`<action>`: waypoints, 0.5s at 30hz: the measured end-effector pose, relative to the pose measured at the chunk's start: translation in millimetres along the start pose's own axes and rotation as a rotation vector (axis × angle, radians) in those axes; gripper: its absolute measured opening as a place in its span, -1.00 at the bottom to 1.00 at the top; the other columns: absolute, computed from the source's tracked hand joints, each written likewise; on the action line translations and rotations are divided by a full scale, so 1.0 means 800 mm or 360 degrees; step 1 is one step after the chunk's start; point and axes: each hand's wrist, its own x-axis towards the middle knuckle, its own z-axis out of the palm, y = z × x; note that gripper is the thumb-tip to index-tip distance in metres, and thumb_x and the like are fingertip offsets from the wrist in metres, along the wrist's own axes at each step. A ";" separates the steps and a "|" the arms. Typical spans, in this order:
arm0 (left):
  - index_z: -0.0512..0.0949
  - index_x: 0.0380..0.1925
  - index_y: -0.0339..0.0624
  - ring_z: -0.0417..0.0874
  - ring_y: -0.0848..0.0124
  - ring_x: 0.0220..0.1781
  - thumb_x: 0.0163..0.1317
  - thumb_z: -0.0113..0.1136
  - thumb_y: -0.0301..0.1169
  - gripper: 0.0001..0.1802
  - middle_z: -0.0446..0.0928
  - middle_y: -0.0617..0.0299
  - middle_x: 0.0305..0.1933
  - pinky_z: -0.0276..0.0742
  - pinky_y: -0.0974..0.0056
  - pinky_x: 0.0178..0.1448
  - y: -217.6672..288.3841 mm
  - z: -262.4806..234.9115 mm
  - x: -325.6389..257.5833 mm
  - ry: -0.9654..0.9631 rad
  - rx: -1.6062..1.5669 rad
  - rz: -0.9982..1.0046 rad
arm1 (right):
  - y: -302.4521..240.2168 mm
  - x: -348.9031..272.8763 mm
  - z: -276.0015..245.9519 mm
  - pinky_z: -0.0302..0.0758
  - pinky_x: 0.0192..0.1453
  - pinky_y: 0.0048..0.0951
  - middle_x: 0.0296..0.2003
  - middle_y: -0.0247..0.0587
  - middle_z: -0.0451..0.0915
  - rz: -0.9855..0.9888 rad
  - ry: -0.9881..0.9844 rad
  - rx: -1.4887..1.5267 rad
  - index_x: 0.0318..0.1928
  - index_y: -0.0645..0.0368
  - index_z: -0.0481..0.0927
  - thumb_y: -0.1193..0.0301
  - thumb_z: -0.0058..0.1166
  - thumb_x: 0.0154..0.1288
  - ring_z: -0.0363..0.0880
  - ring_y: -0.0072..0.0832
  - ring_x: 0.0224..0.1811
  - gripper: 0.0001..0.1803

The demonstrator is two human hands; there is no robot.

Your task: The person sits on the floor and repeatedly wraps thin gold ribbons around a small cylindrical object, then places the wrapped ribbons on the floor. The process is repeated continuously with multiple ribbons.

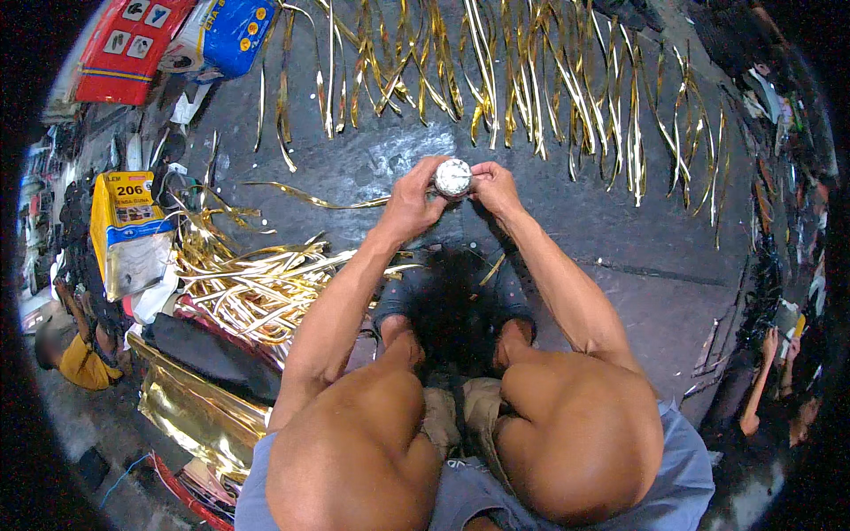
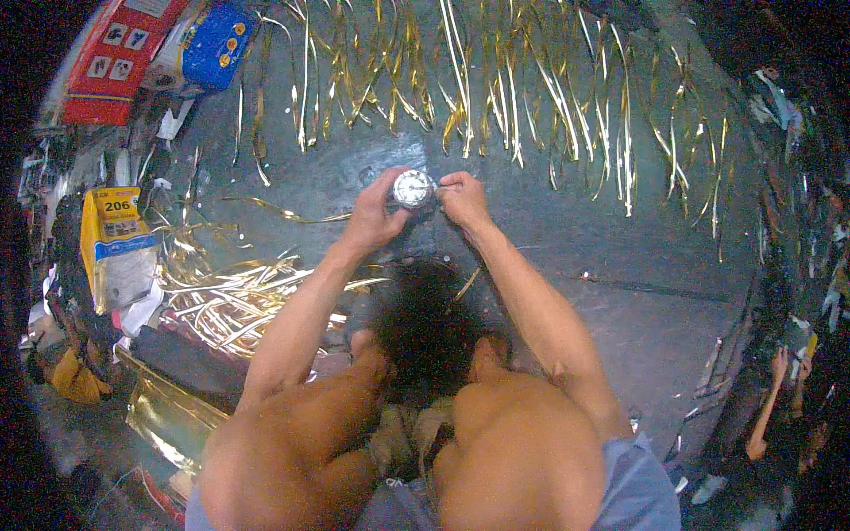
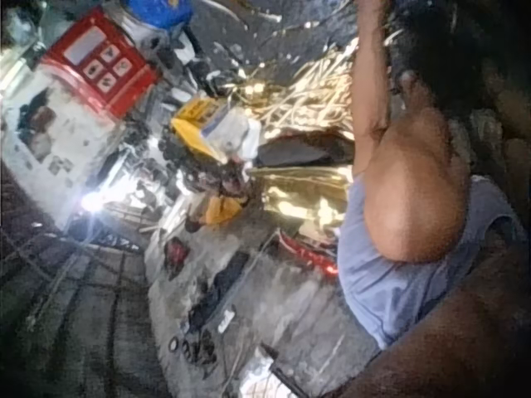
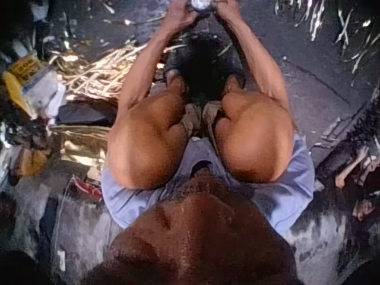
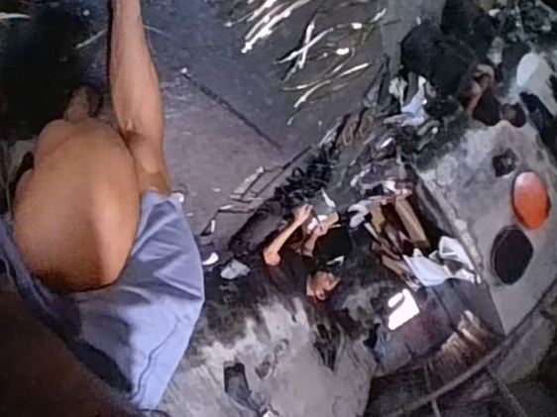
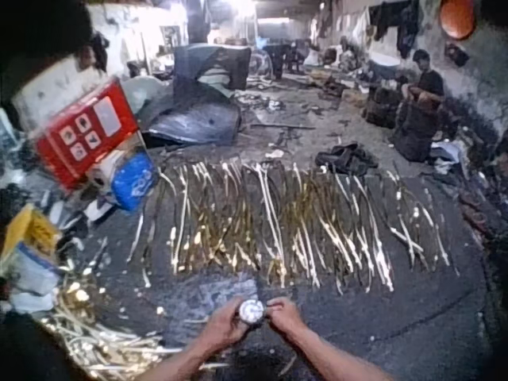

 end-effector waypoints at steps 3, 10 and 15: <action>0.50 0.16 -0.23 0.67 0.02 0.16 0.02 0.29 -0.64 -0.40 0.61 -0.05 0.09 0.59 0.12 0.24 -0.006 -0.001 -0.001 -0.0008 0.0019 0.0019 | -0.011 -0.004 0.003 0.49 -0.36 -0.42 -0.39 -0.25 0.62 0.0059 0.0042 0.0077 -0.15 0.17 0.54 0.62 0.31 0.08 0.58 -0.48 -0.42 -0.69; 0.51 0.16 -0.21 0.69 0.04 0.14 0.01 0.26 -0.63 -0.40 0.63 -0.03 0.07 0.59 0.13 0.24 -0.008 -0.004 0.000 -0.0055 0.0066 -0.0020 | -0.161 -0.131 -0.106 0.48 -0.27 -0.55 -0.36 -0.35 0.63 -0.0235 -0.0359 0.0958 -0.25 0.01 0.51 0.61 0.27 0.22 0.63 -0.53 -0.30 -0.76; 0.52 0.14 -0.20 0.65 -0.01 0.16 -0.01 0.25 -0.64 -0.40 0.61 -0.01 0.09 0.58 0.09 0.23 -0.014 -0.002 -0.001 -0.0007 0.0085 -0.0037 | -0.275 -0.228 -0.192 0.36 -0.36 -0.65 -0.20 -0.26 0.45 -0.0691 -0.0560 0.1097 0.12 0.21 0.39 0.59 0.19 0.19 0.45 -0.59 -0.23 -0.52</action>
